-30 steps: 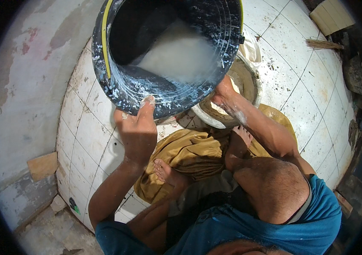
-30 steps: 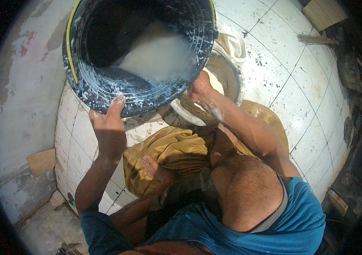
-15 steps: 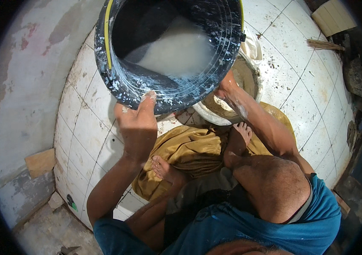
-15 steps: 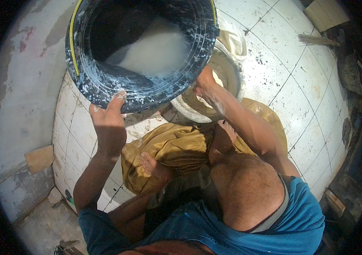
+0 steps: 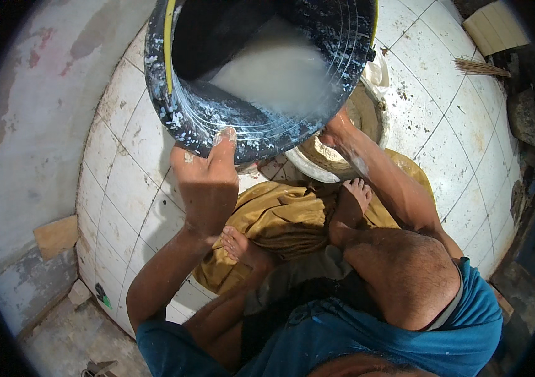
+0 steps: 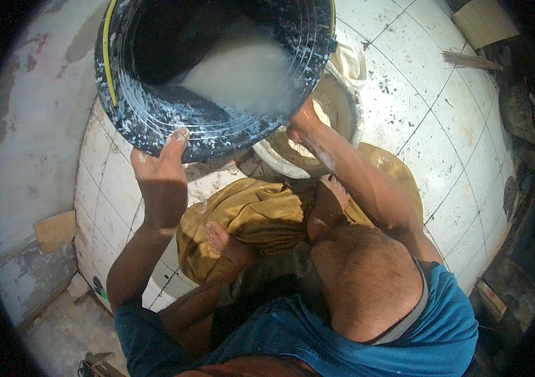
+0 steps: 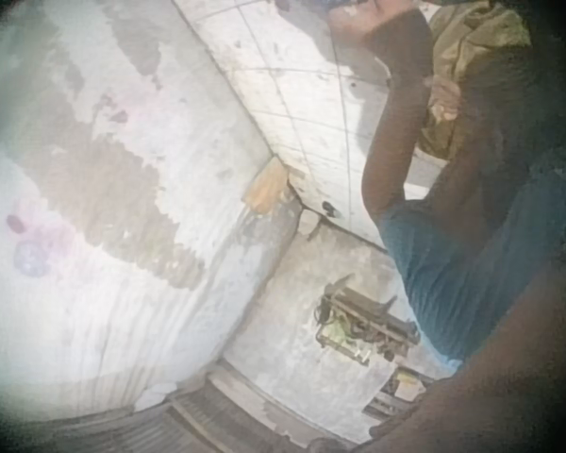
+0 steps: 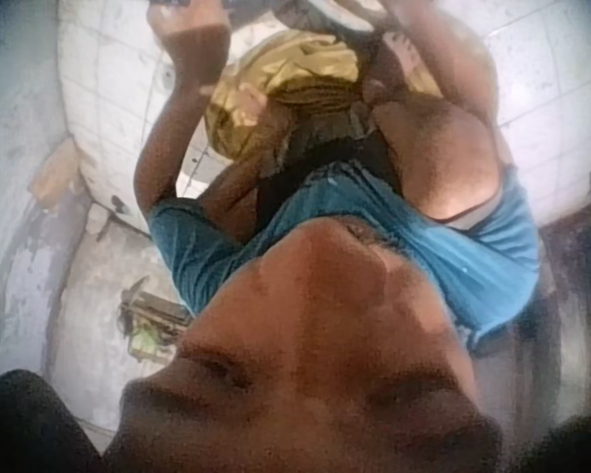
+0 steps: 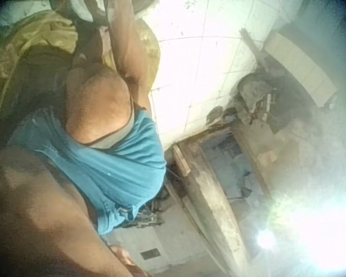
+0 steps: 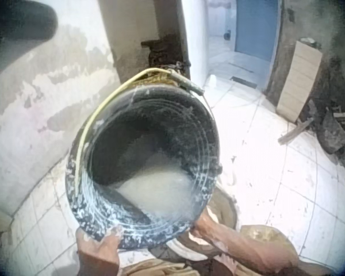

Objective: The person mixes a white powdery substance with water in a bucket using their hands, then scoops the mixture onto a cloth and applies it to a damaged wall. The person sits on the floor during mixing and stands to apply the material.

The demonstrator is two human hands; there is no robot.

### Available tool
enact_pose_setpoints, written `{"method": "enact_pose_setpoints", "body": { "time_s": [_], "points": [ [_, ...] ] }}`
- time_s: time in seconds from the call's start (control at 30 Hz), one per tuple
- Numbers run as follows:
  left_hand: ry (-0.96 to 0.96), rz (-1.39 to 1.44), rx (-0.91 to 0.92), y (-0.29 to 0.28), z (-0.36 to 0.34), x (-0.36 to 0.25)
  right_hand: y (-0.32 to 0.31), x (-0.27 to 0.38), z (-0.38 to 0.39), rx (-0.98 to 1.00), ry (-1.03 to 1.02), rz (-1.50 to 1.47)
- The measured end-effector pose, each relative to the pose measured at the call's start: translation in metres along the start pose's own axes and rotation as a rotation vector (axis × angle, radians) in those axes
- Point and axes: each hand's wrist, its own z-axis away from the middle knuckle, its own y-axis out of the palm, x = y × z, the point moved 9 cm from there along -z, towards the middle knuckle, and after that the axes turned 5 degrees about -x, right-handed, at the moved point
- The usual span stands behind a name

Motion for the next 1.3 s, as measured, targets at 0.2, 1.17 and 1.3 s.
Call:
{"method": "enact_pose_setpoints", "body": {
  "time_s": [0.2, 1.17, 1.3],
  "points": [
    [0.007, 0.038, -0.023, 0.002, 0.0, -0.002, 0.011, -0.038, -0.017, 0.066, 0.075, -0.281],
    [-0.711, 0.854, -0.13, 0.039, -0.005, 0.064, -0.015, -0.024, -0.057, 0.26, 0.185, -0.358],
    [-0.231, 0.211, 0.071, 0.032, -0.014, 0.042, 0.004, -0.002, -0.03, 0.183, 0.178, -0.393]
  ]
}}
